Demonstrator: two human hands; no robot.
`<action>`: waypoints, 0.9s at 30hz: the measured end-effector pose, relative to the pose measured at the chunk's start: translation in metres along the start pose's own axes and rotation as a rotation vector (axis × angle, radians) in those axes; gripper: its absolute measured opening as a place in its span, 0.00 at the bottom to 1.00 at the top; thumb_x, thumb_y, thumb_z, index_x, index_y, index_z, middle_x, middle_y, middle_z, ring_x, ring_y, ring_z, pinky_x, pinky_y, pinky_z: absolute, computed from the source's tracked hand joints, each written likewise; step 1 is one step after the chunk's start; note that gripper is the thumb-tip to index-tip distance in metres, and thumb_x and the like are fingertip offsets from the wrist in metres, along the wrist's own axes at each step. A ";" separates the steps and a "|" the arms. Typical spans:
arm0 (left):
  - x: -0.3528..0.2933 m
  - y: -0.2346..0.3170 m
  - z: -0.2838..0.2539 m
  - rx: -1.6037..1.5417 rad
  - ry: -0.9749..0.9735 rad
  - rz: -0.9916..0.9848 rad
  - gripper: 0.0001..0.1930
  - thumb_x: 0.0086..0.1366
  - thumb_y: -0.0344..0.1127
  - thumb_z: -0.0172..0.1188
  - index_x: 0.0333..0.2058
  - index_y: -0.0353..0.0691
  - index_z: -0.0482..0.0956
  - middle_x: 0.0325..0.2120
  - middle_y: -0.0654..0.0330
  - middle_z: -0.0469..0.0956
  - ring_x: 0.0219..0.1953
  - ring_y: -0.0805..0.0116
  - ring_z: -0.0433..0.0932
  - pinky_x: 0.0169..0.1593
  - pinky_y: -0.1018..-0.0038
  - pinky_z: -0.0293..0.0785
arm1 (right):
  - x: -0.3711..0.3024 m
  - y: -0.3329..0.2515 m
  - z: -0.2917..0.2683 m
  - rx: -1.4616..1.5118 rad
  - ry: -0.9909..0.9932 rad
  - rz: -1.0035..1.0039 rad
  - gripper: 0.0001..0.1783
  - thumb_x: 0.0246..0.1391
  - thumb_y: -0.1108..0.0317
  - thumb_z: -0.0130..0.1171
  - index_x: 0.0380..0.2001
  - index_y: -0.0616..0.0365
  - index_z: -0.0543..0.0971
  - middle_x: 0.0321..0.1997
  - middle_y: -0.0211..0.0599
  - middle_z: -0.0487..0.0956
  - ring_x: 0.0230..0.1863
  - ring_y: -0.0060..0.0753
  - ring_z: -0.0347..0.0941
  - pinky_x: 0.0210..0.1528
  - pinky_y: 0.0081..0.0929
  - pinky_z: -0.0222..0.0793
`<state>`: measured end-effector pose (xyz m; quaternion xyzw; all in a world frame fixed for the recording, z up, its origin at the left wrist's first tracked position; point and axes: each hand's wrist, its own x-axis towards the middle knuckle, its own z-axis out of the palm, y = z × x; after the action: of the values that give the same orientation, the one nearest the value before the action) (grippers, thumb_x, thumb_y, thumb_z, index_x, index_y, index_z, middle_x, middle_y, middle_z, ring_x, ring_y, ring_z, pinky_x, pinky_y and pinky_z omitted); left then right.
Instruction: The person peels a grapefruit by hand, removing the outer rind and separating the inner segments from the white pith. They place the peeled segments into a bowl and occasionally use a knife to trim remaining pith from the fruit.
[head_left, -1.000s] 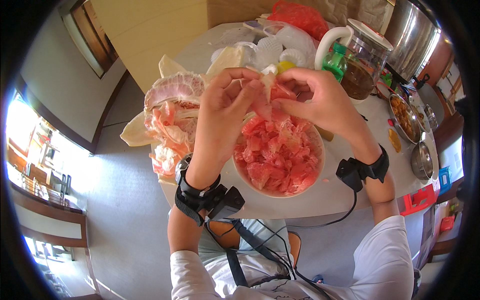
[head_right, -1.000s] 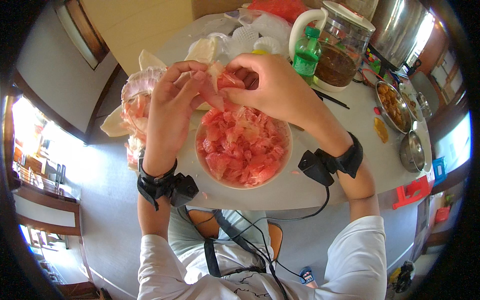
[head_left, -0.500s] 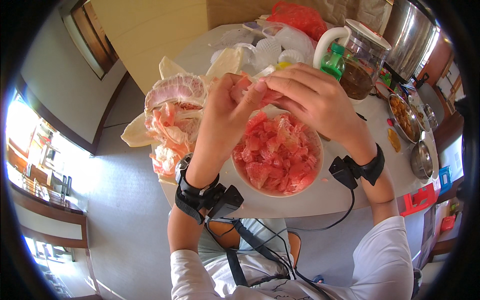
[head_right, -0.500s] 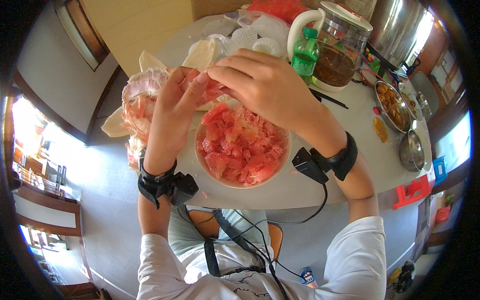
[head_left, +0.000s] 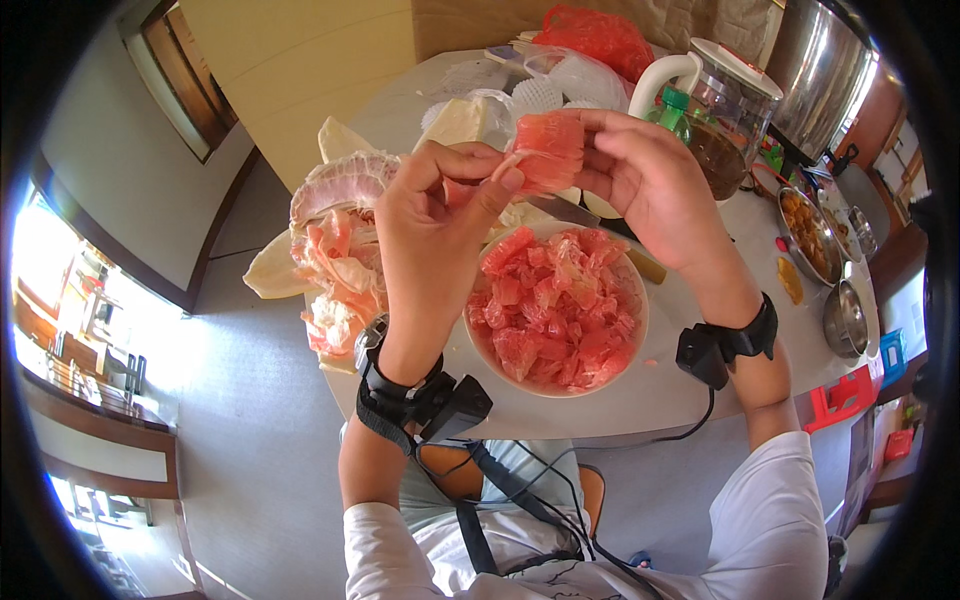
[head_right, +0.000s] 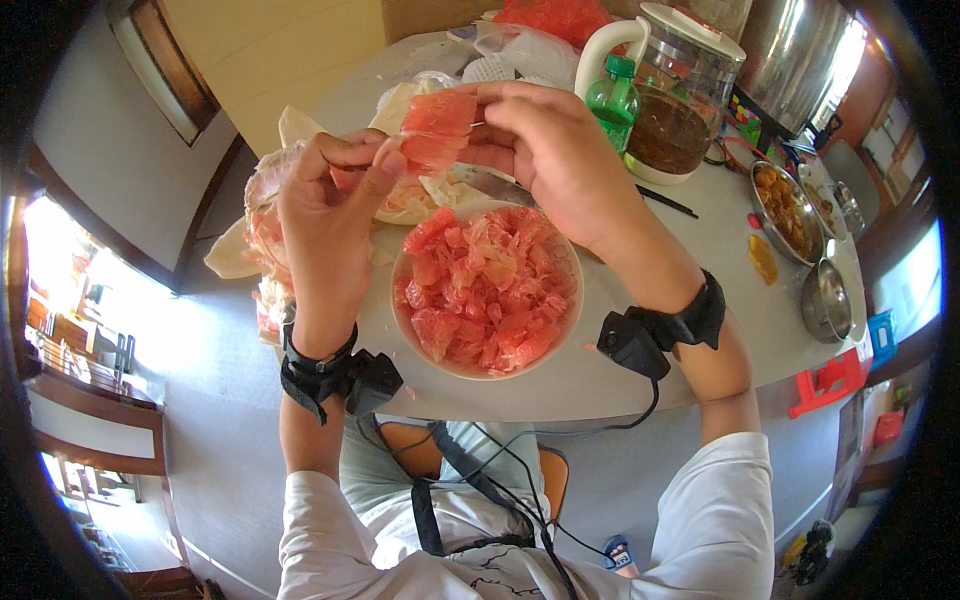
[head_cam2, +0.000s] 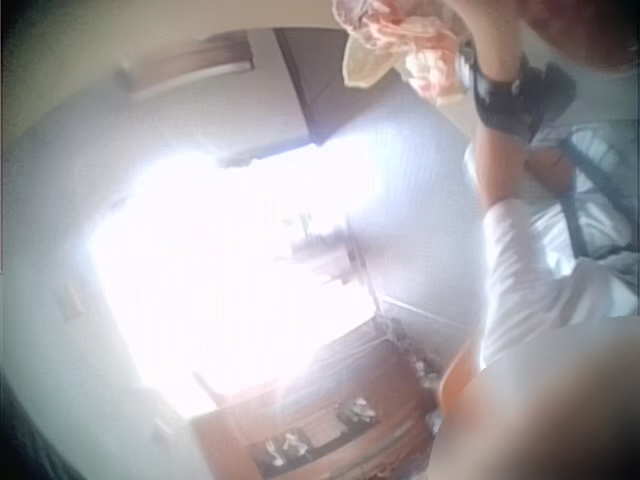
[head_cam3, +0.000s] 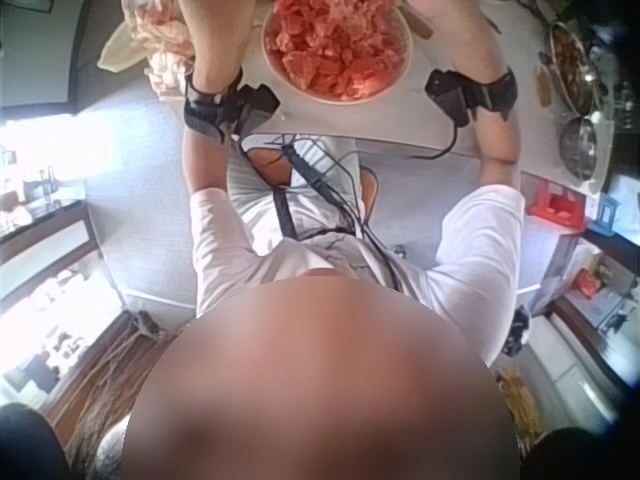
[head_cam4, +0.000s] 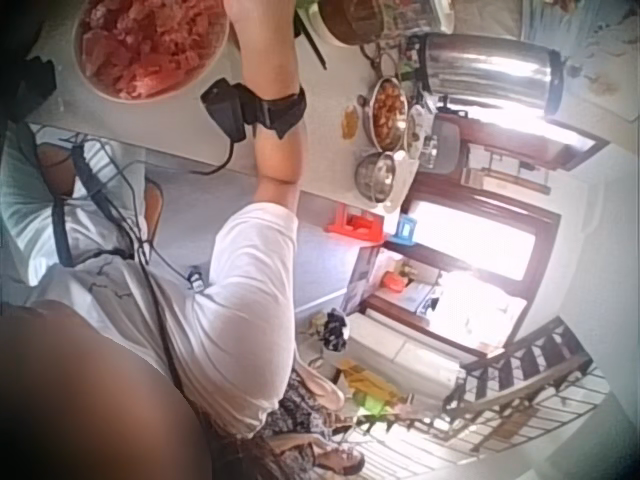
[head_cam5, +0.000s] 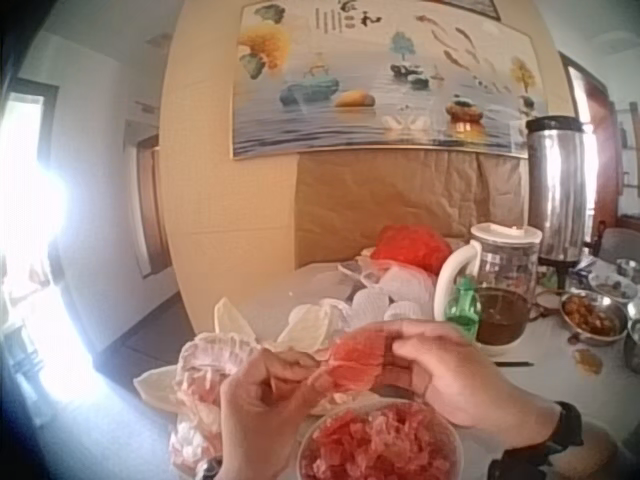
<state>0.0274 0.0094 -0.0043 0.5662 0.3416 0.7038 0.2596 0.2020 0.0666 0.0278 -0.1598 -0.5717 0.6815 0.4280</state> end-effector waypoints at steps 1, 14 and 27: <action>0.000 0.000 0.001 -0.041 -0.017 0.008 0.06 0.58 0.25 0.61 0.30 0.32 0.73 0.34 0.58 0.77 0.32 0.82 0.73 0.38 0.84 0.71 | 0.001 0.001 0.000 0.048 0.030 -0.012 0.22 0.54 0.75 0.53 0.52 0.71 0.67 0.51 0.42 0.73 0.51 0.30 0.71 0.54 0.23 0.66; 0.009 0.011 0.005 0.052 -0.127 -0.097 0.04 0.60 0.21 0.51 0.35 0.33 0.69 0.31 0.64 0.73 0.34 0.80 0.74 0.39 0.83 0.70 | 0.001 0.007 0.004 -0.017 0.070 0.031 0.24 0.56 0.66 0.56 0.56 0.54 0.68 0.46 0.31 0.76 0.46 0.24 0.73 0.48 0.26 0.72; 0.016 0.011 0.003 0.492 -0.140 0.254 0.07 0.56 0.24 0.58 0.34 0.35 0.75 0.30 0.54 0.77 0.30 0.60 0.79 0.34 0.74 0.74 | 0.000 0.003 0.002 -0.148 0.109 -0.053 0.22 0.58 0.65 0.53 0.55 0.60 0.68 0.45 0.35 0.76 0.45 0.26 0.75 0.47 0.31 0.75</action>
<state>0.0268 0.0149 0.0143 0.6978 0.4098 0.5856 0.0471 0.1992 0.0658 0.0254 -0.2124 -0.6004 0.6161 0.4635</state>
